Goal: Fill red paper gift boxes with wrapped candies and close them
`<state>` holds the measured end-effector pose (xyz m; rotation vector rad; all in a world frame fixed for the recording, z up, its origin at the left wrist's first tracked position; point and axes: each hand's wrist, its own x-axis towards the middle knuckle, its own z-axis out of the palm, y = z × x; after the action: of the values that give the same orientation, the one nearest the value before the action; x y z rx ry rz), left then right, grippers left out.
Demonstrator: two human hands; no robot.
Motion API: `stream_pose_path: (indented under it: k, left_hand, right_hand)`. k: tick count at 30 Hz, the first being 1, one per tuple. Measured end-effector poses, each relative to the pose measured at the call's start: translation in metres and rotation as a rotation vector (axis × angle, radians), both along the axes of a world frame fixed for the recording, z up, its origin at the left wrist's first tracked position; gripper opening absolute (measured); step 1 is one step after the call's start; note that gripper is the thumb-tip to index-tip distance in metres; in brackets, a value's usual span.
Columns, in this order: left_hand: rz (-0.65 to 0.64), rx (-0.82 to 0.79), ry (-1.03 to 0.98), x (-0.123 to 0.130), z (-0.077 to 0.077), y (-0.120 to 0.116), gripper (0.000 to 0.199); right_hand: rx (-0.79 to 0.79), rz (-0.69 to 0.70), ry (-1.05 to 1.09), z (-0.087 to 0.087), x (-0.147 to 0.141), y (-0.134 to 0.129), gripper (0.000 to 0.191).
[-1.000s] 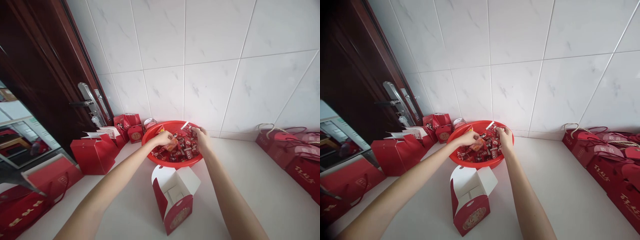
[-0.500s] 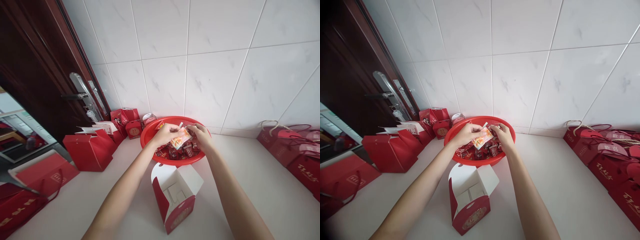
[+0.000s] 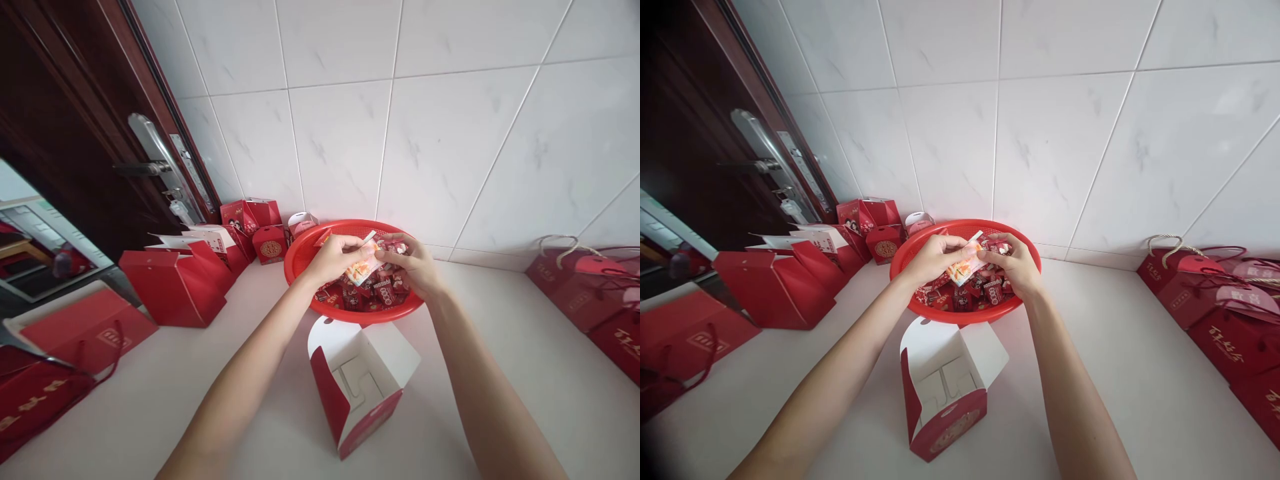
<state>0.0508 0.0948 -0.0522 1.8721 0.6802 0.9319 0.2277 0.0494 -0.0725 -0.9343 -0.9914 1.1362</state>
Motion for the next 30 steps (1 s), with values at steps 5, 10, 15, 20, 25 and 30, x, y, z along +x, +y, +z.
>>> stream_pose_path:
  k: [5,10,15,20,25,30]
  left_hand:
    - [0.024,-0.026,-0.076,0.001,-0.001,-0.001,0.034]
    - [0.06,-0.046,-0.074,0.0,-0.003,0.001,0.042]
    - [0.062,0.011,-0.117,0.001,-0.003,0.001,0.038]
    - [0.065,0.063,-0.124,0.0,-0.002,0.0,0.038]
    - [0.073,0.091,-0.065,-0.001,-0.001,-0.002,0.037]
    - [0.029,0.158,-0.022,0.0,-0.001,-0.003,0.028]
  right_hand:
    - [0.021,-0.1,0.069,0.003,0.0,-0.001,0.05]
    - [0.039,-0.149,0.143,0.01,-0.002,-0.005,0.056]
    - [0.04,-0.144,0.149,0.011,-0.002,-0.007,0.056]
    - [0.048,-0.133,0.13,0.01,-0.002,-0.007,0.056]
    - [0.058,-0.129,0.124,0.011,-0.002,-0.008,0.056]
    - [0.059,-0.122,0.111,0.011,-0.003,-0.008,0.057]
